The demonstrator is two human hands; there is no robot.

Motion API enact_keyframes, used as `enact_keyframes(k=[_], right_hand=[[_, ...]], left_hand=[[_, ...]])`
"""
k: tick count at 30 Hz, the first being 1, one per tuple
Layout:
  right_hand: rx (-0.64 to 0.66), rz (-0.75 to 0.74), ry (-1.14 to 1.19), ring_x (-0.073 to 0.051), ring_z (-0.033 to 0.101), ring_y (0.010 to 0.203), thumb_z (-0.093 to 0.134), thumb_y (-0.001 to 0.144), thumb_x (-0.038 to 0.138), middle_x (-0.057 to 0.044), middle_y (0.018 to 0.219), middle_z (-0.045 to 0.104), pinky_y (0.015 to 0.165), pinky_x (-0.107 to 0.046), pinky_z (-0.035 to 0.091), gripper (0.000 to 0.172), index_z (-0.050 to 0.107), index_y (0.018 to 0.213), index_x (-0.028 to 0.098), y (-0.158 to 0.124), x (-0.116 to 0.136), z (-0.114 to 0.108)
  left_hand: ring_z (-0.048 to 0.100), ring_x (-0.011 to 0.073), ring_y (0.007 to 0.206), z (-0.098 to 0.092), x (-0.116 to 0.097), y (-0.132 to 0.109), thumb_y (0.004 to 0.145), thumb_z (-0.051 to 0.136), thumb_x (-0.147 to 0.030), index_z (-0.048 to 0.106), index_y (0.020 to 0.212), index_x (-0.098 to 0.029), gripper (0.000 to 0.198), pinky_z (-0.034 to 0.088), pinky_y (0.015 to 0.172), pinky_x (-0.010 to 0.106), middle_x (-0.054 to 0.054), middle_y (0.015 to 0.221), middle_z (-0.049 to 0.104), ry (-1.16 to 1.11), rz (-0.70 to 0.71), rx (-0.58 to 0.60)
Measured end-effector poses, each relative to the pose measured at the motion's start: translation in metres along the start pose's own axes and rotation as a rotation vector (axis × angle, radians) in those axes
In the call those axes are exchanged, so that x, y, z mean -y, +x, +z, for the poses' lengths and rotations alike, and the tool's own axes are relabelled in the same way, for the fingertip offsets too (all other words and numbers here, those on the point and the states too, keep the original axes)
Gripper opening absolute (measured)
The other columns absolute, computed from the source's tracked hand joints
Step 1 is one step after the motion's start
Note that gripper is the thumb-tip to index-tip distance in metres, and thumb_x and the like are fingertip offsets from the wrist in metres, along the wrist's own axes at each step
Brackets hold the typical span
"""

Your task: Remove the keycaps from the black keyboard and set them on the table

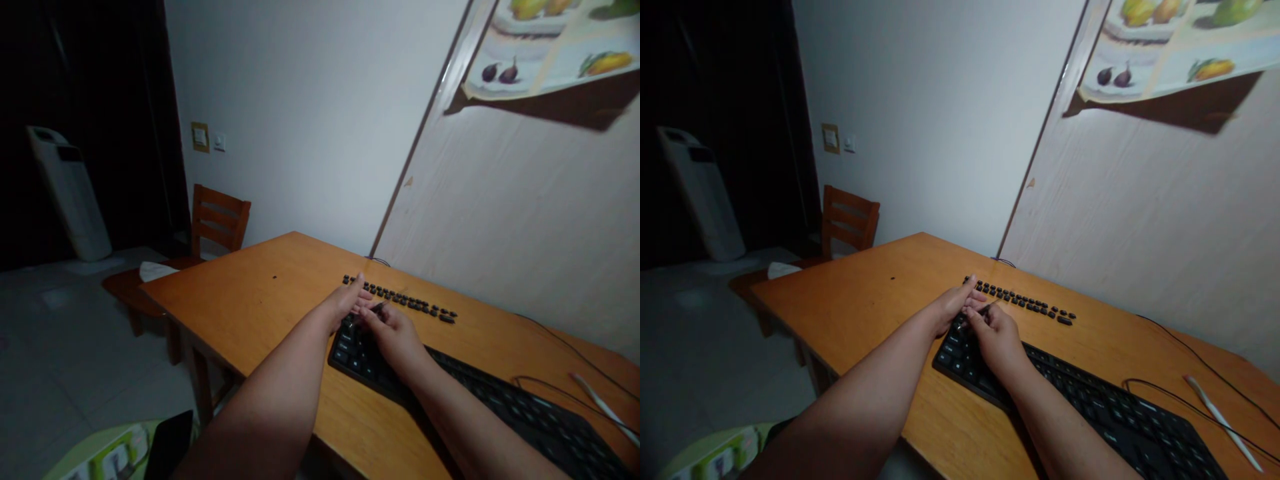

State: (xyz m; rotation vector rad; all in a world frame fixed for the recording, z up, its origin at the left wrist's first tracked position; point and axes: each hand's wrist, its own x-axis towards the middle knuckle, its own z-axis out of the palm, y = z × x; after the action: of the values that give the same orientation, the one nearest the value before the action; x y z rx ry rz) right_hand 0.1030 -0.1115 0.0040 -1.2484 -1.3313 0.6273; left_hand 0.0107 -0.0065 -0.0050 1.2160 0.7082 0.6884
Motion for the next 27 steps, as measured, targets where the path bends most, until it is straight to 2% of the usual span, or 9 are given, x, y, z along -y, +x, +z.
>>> enact_keyframes(k=[3,6,10,14,18,23,27], right_hand=[[-0.008,0.084,0.073,-0.017,0.061,0.068,0.065,0.078,0.049,-0.004,0.076,0.069,0.067,-0.030,0.047,0.033,0.063,0.084,0.016,0.001,0.010,-0.005],[-0.107,0.072,0.032,-0.018,0.061,0.068,0.065,0.077,0.052,-0.005,0.077,0.069,0.063,-0.029,0.046,0.037,0.062,0.088,0.016,0.002,0.015,-0.012],[-0.258,-0.047,-0.127,-0.020,0.061,0.073,0.061,0.081,0.054,-0.006,0.081,0.069,0.064,-0.031,0.046,0.039,0.061,0.093,0.017,0.006,0.015,-0.022],[-0.337,-0.202,-0.280,-0.021,0.063,0.080,0.057,0.085,0.048,-0.008,0.086,0.068,0.076,-0.035,0.048,0.033,0.063,0.092,0.017,0.009,0.012,-0.029],[-0.334,-0.253,-0.357,-0.022,0.065,0.081,0.055,0.087,0.045,-0.009,0.088,0.069,0.075,-0.035,0.050,0.030,0.064,0.095,0.017,0.009,0.011,-0.030],[-0.260,-0.258,-0.437,-0.023,0.067,0.081,0.053,0.088,0.043,-0.010,0.090,0.071,0.074,-0.035,0.051,0.029,0.063,0.098,0.018,0.006,0.012,-0.028],[-0.255,-0.279,-0.486,-0.024,0.067,0.085,0.051,0.090,0.043,-0.011,0.096,0.071,0.076,-0.036,0.051,0.029,0.065,0.095,0.017,0.004,0.013,-0.027]], left_hand=[[0.056,0.0149,0.064,0.000,-0.002,-0.003,0.080,0.037,-0.075,0.066,0.094,-0.009,0.073,0.041,0.063,0.027,0.009,0.077,0.067,-0.008,-0.007,0.044],[0.057,0.0154,0.066,0.002,-0.007,-0.007,0.082,0.038,-0.071,0.064,0.099,-0.010,0.068,0.041,0.064,0.027,0.010,0.083,0.068,0.006,0.029,-0.009],[0.055,0.0111,0.062,0.005,-0.016,-0.014,0.087,0.045,-0.054,0.064,0.095,-0.010,0.049,0.041,0.064,0.025,0.006,0.077,0.065,0.032,0.179,-0.103],[0.053,0.0092,0.060,0.008,-0.021,-0.019,0.082,0.057,-0.039,0.064,0.086,-0.011,0.029,0.041,0.064,0.023,0.004,0.073,0.064,0.047,0.250,-0.051],[0.055,0.0107,0.066,0.010,-0.020,-0.023,0.074,0.066,-0.034,0.063,0.080,-0.012,0.023,0.042,0.065,0.023,0.005,0.075,0.064,0.069,0.279,0.034],[0.054,0.0102,0.062,0.013,-0.018,-0.022,0.069,0.068,-0.024,0.060,0.078,-0.013,0.017,0.042,0.061,0.023,0.002,0.068,0.060,0.103,0.284,-0.014],[0.053,0.0100,0.060,0.013,-0.017,-0.019,0.068,0.066,-0.021,0.058,0.076,-0.013,0.013,0.041,0.059,0.023,0.003,0.068,0.062,0.111,0.288,-0.026]])
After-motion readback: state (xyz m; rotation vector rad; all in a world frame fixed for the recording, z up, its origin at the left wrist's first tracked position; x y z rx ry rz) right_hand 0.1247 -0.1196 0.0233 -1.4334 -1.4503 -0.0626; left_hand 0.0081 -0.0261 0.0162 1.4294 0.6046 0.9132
